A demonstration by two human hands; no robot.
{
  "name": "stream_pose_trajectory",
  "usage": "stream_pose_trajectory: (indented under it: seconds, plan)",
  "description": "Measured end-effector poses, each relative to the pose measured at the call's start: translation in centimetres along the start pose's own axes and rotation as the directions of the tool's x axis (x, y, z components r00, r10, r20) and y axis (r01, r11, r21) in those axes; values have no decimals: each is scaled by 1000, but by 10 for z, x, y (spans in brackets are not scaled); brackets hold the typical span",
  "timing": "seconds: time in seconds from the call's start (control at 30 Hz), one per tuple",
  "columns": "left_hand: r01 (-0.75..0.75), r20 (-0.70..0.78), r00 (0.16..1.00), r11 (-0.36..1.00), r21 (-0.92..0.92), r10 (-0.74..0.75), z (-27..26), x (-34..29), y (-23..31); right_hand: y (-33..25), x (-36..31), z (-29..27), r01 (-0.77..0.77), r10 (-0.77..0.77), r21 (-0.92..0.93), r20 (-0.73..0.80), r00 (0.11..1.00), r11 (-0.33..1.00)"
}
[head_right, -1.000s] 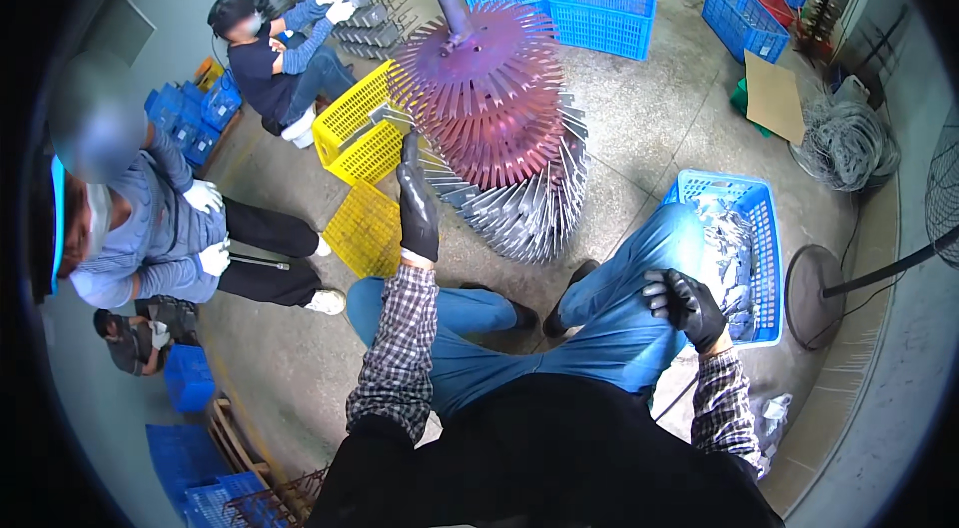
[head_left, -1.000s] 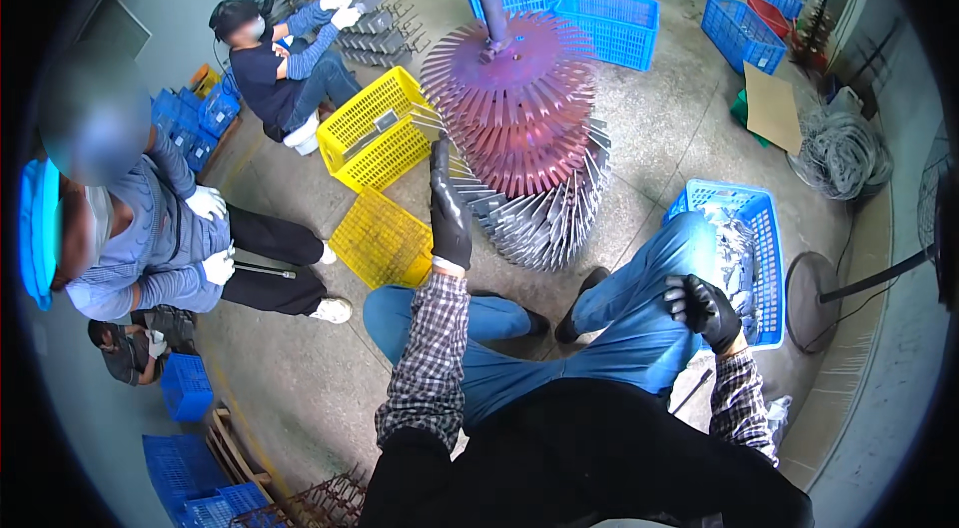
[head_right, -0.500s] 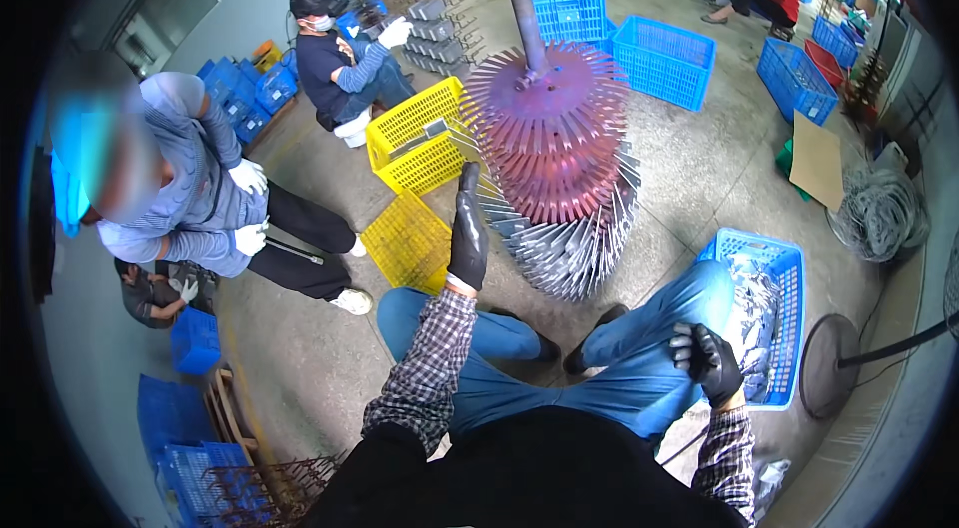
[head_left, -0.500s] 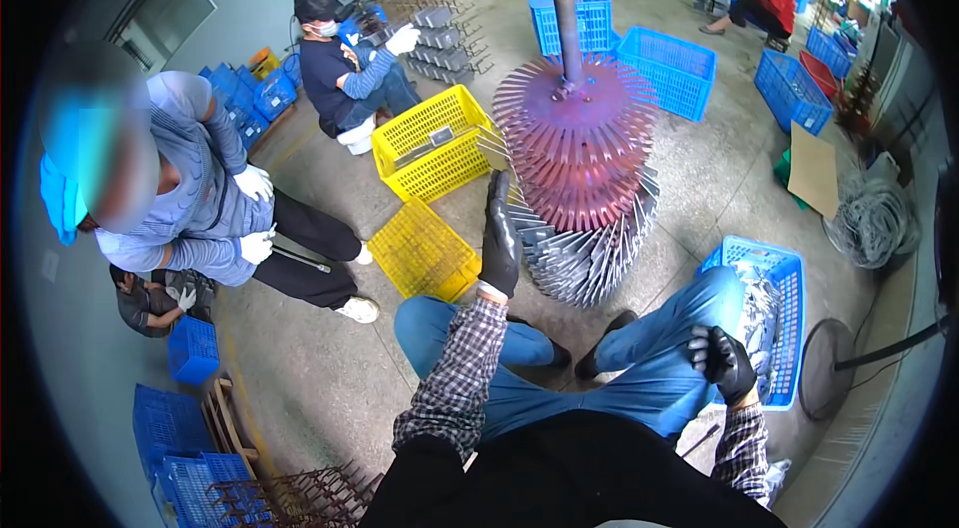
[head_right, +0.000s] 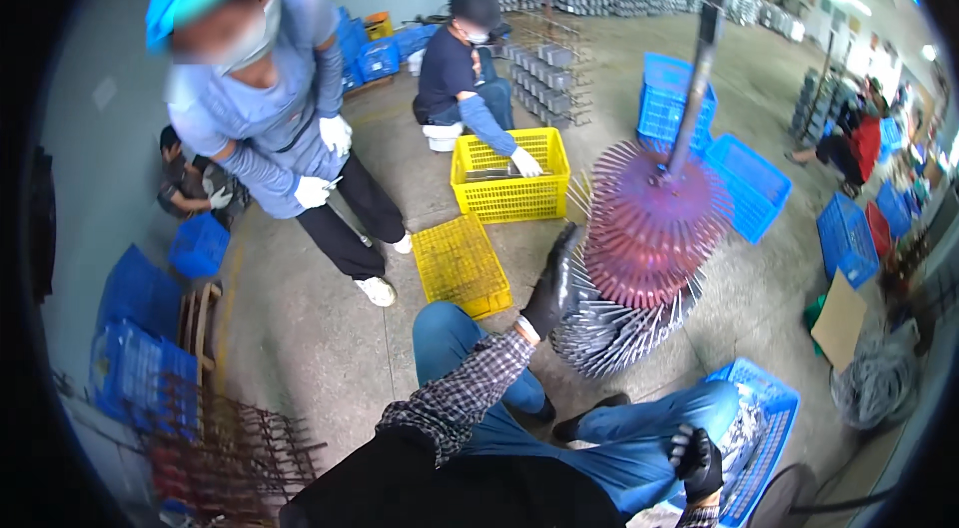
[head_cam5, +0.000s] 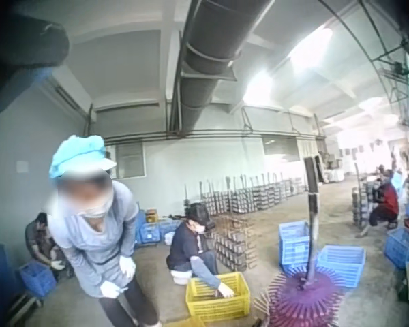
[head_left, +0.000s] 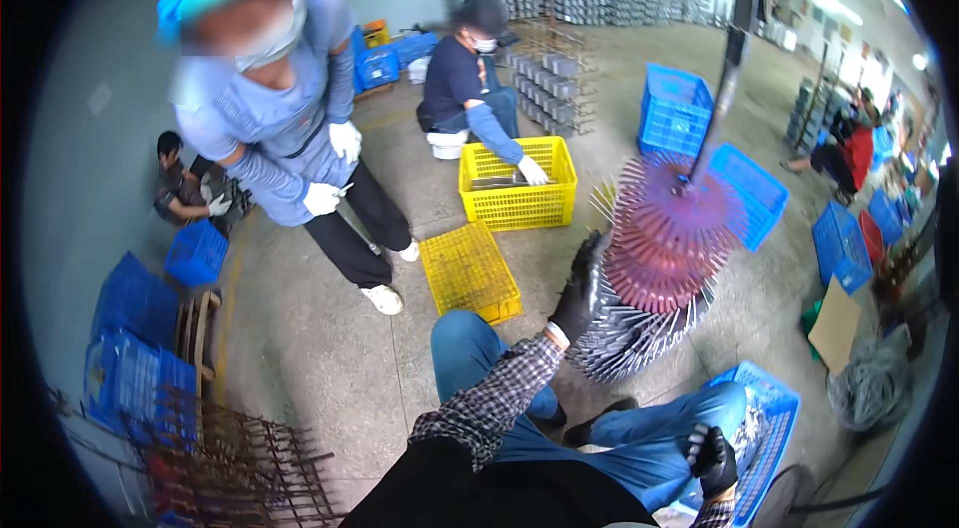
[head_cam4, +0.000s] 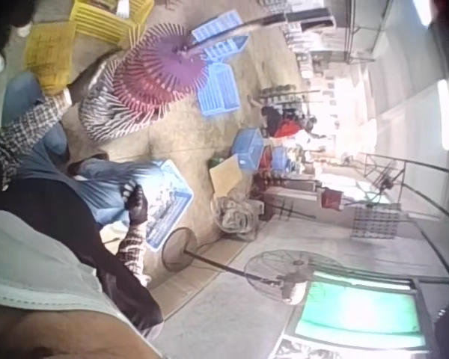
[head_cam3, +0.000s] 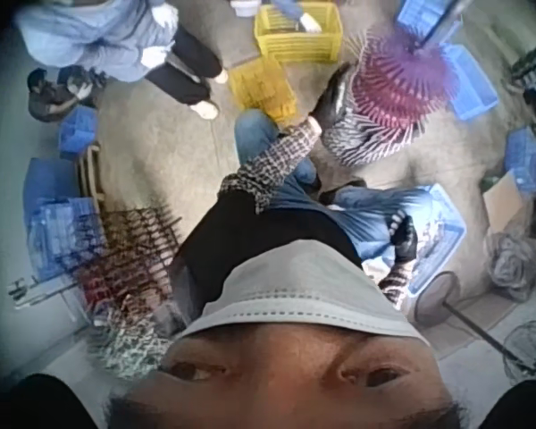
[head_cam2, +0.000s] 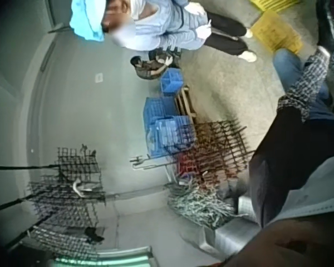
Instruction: Assembling metal fins onto a central metal shaft at a fabrication workstation.
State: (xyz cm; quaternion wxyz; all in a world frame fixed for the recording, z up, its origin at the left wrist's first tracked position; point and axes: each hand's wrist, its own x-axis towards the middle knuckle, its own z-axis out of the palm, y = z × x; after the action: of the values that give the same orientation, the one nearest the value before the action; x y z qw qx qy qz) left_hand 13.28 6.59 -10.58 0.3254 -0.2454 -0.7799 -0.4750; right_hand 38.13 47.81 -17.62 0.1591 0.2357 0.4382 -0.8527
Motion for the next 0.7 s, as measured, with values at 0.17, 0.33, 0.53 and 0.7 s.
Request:
stream_pose_trajectory:
  seconds: [0.17,0.33,0.53,0.7]
  plan:
    - [59,-8,998,992,-108,-60,1,-6,2,-6,10,-3,-17,21,-182,21,1000,983]
    - [158,37,987,956,-248,-154,-6,-8,5,-9,15,1,-49,58,-229,34,998,972]
    - [136,-66,985,951,-278,-160,-18,-8,-1,-13,17,8,46,14,-345,169,985,937]
    - [119,-58,988,955,-272,-140,-22,-10,-2,-13,14,14,215,-106,-605,211,972,767]
